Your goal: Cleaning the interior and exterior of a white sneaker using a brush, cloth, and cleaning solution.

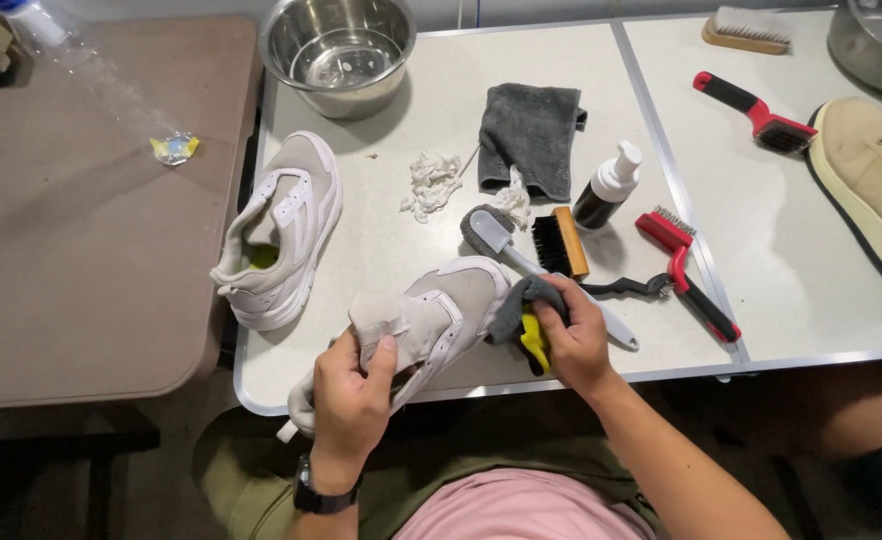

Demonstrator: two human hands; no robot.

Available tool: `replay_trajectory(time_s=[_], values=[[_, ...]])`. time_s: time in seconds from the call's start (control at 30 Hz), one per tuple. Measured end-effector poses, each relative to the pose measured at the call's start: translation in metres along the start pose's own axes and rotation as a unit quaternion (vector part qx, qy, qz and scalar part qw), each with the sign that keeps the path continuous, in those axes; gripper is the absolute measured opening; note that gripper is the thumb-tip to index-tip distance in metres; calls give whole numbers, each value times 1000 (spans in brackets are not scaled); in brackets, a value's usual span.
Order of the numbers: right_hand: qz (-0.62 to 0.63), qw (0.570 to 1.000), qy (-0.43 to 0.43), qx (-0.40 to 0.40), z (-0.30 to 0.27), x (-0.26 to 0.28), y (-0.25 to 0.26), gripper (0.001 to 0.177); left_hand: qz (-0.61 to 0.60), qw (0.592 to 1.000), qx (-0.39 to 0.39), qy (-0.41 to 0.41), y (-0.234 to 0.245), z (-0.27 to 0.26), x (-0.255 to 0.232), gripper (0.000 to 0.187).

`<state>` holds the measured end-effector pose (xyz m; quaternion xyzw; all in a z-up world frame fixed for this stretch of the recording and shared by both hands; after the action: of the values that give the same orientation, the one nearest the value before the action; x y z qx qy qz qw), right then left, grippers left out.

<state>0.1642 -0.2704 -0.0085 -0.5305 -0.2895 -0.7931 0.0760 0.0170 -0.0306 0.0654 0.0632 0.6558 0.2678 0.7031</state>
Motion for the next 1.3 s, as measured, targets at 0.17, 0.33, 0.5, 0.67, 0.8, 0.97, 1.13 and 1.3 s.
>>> replay_trajectory(time_s=[0.17,0.33,0.5,0.67,0.8,0.97,1.13,1.3], values=[[-57,977,7,-207,-14,3,79,30,-23,972,131,195,-8,-5,-2,31],[-189,912,128,-340,15,0,176,26,67,921,223,314,-9,-11,5,40],[-274,942,24,-191,48,-12,176,38,-63,920,261,287,-15,0,-8,56],[-246,965,0,-88,69,9,109,82,-139,935,182,270,-19,1,7,40],[-310,947,-33,-84,86,-9,89,93,-285,923,111,234,-17,-6,-8,39],[-305,940,108,-106,89,1,102,91,-436,870,82,215,-32,-13,11,47],[-35,971,235,-29,51,36,74,107,-476,851,81,207,-45,-10,41,57],[18,996,75,34,0,75,-22,101,-466,859,59,201,-43,-12,48,55]])
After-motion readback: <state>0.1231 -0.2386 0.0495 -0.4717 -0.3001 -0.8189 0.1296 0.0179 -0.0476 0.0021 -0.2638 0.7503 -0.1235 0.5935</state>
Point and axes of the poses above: each hand's wrist, its own z-axis towards the middle knuckle, its own y-axis out of the back of the hand, x = y × z, the point moved 5 cm from there along z, towards the middle knuckle, and after that the axes turned 14 degrees about x, right-handed, at the moved point
